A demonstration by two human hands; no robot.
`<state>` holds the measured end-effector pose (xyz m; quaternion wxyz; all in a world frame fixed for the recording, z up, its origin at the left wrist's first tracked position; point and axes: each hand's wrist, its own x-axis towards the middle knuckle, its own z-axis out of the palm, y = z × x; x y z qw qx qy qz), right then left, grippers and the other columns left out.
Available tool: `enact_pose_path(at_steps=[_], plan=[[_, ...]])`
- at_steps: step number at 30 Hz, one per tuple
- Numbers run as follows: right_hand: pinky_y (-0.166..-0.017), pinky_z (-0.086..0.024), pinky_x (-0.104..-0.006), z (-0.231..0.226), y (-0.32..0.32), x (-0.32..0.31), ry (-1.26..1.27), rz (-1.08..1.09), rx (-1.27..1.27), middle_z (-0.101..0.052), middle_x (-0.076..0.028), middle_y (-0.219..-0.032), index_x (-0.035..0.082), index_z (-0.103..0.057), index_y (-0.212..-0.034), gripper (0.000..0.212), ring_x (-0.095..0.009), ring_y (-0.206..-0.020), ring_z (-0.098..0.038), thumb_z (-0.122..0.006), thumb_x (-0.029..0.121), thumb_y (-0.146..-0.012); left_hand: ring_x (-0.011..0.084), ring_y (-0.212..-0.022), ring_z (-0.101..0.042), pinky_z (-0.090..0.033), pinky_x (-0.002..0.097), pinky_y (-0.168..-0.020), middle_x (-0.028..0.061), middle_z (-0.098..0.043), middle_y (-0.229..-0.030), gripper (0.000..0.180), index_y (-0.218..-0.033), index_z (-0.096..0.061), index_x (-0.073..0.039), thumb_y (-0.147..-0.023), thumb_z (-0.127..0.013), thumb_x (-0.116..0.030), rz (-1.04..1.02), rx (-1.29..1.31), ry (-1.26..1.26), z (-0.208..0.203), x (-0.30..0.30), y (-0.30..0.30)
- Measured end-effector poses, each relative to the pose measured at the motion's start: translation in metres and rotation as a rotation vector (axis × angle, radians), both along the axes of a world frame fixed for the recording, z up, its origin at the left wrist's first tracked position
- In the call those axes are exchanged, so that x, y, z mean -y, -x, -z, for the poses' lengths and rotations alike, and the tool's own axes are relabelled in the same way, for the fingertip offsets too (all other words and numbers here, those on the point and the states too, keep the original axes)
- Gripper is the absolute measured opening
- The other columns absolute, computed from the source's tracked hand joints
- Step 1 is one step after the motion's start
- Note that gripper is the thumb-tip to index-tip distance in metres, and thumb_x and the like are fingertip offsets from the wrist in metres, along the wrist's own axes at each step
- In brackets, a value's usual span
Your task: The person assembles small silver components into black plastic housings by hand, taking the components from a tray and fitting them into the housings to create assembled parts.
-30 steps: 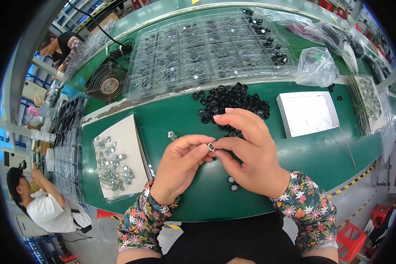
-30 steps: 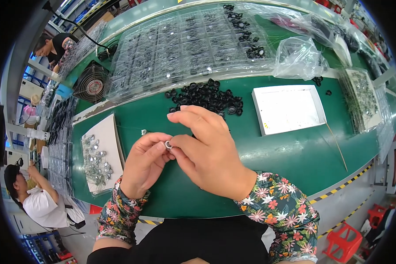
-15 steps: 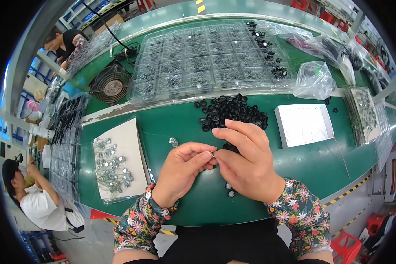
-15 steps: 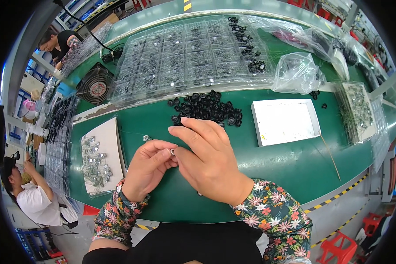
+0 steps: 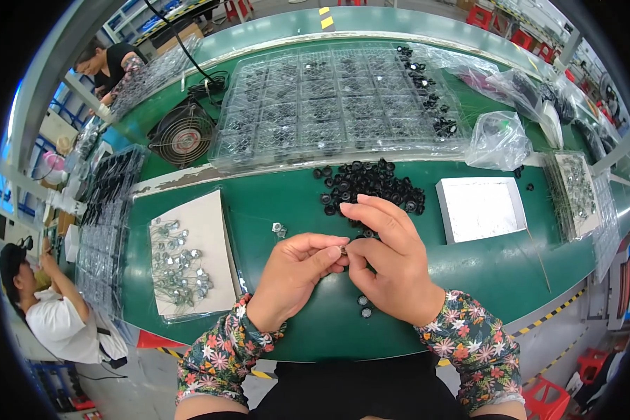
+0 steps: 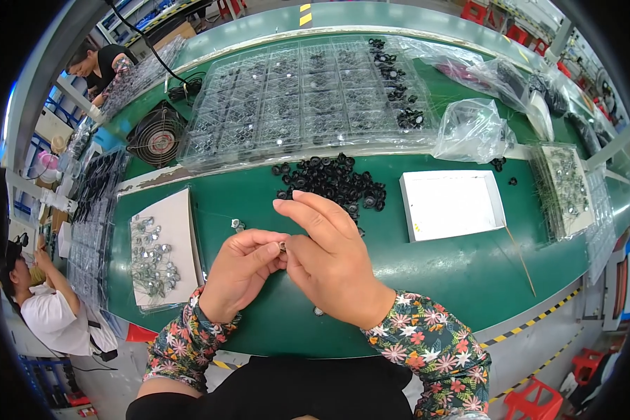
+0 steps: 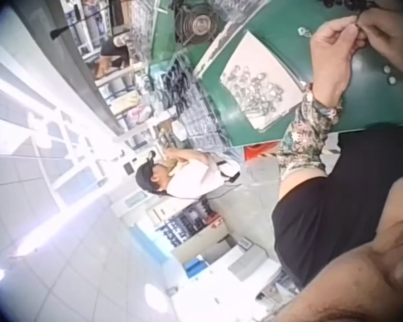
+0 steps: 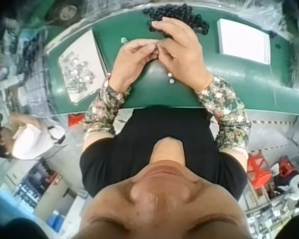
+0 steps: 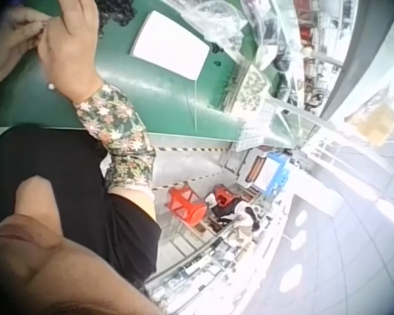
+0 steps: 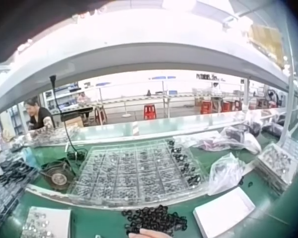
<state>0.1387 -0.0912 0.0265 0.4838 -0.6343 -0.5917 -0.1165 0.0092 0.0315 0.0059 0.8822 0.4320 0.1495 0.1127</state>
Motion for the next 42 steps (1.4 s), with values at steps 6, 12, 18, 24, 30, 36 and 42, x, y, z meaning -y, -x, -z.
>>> enact_pose_path(at_steps=[6,12,18,24,30,36,42], plan=[[-0.09,-0.047,-0.0391,-0.011,-0.025,0.011,-0.029,0.113,-0.107,-0.061,-0.013,-0.114,0.004,-0.059,-0.077,0.016,-0.032,-0.106,-0.058,-0.065,-0.005,-0.065,0.0146,-0.088,-0.063,-0.051,0.028,-0.081,0.0078,-0.066,-0.099,0.021,-0.112,-0.063,0.0,-0.093,-0.059,-0.01,0.002,0.005,0.048,-0.002,-0.002,-0.001],[-0.076,-0.049,-0.0397,-0.017,-0.089,0.068,0.484,0.539,0.059,-0.064,-0.015,-0.095,0.0,-0.058,-0.071,0.007,-0.033,-0.089,-0.06,-0.065,0.002,-0.071,0.0142,-0.084,-0.062,-0.05,0.0277,-0.076,0.007,-0.066,-0.096,0.022,-0.111,-0.063,-0.001,-0.094,-0.058,-0.015,-0.009,-0.006,0.071,-0.002,-0.009,0.004],[-0.076,-0.046,-0.0404,-0.023,-0.077,0.06,0.375,0.657,0.264,-0.062,-0.015,-0.102,0.002,-0.058,-0.085,0.012,-0.033,-0.088,-0.059,-0.06,-0.003,-0.075,0.0153,-0.081,-0.062,-0.05,0.0285,-0.073,0.0074,-0.066,-0.092,0.019,-0.107,-0.064,0.0,-0.096,-0.055,-0.013,-0.035,-0.159,0.029,-0.015,-0.004,0.002],[-0.098,-0.039,-0.0495,-0.029,-0.013,0.029,0.166,0.081,0.126,-0.06,-0.01,-0.113,0.005,-0.065,-0.092,0.023,-0.032,-0.112,-0.054,-0.07,0.004,-0.07,0.0141,-0.082,-0.064,-0.052,0.0258,-0.073,0.0093,-0.068,-0.094,0.02,-0.109,-0.065,0.002,-0.093,-0.057,-0.007,-0.026,-0.186,-0.188,-0.012,0.001,-0.002],[-0.102,-0.034,-0.0505,-0.013,-0.003,0.021,0.209,0.064,0.121,-0.058,-0.009,-0.118,0.005,-0.066,-0.091,0.024,-0.031,-0.118,-0.05,-0.073,0.008,-0.068,0.012,-0.086,-0.065,-0.052,0.0241,-0.077,0.0092,-0.069,-0.096,0.019,-0.108,-0.066,0.003,-0.092,-0.059,-0.005,-0.025,-0.159,-0.401,-0.016,0.008,-0.001],[-0.102,-0.036,-0.0493,-0.007,-0.003,0.019,0.157,0.057,0.083,-0.059,-0.01,-0.118,0.005,-0.066,-0.088,0.021,-0.031,-0.118,-0.051,-0.073,0.006,-0.069,0.0108,-0.091,-0.063,-0.05,0.023,-0.082,0.0078,-0.069,-0.099,0.019,-0.107,-0.067,0.002,-0.092,-0.059,-0.005,-0.024,-0.138,-0.391,-0.012,0.01,0.002],[-0.101,-0.038,-0.0481,-0.002,-0.01,0.015,0.05,0.026,0.219,-0.06,-0.011,-0.12,0.002,-0.064,-0.085,0.018,-0.029,-0.116,-0.054,-0.071,0.006,-0.069,0.011,-0.092,-0.061,-0.048,0.024,-0.083,0.0069,-0.067,-0.099,0.021,-0.111,-0.066,0.001,-0.093,-0.057,-0.005,-0.005,-0.079,-0.351,-0.016,0.01,0.0]])
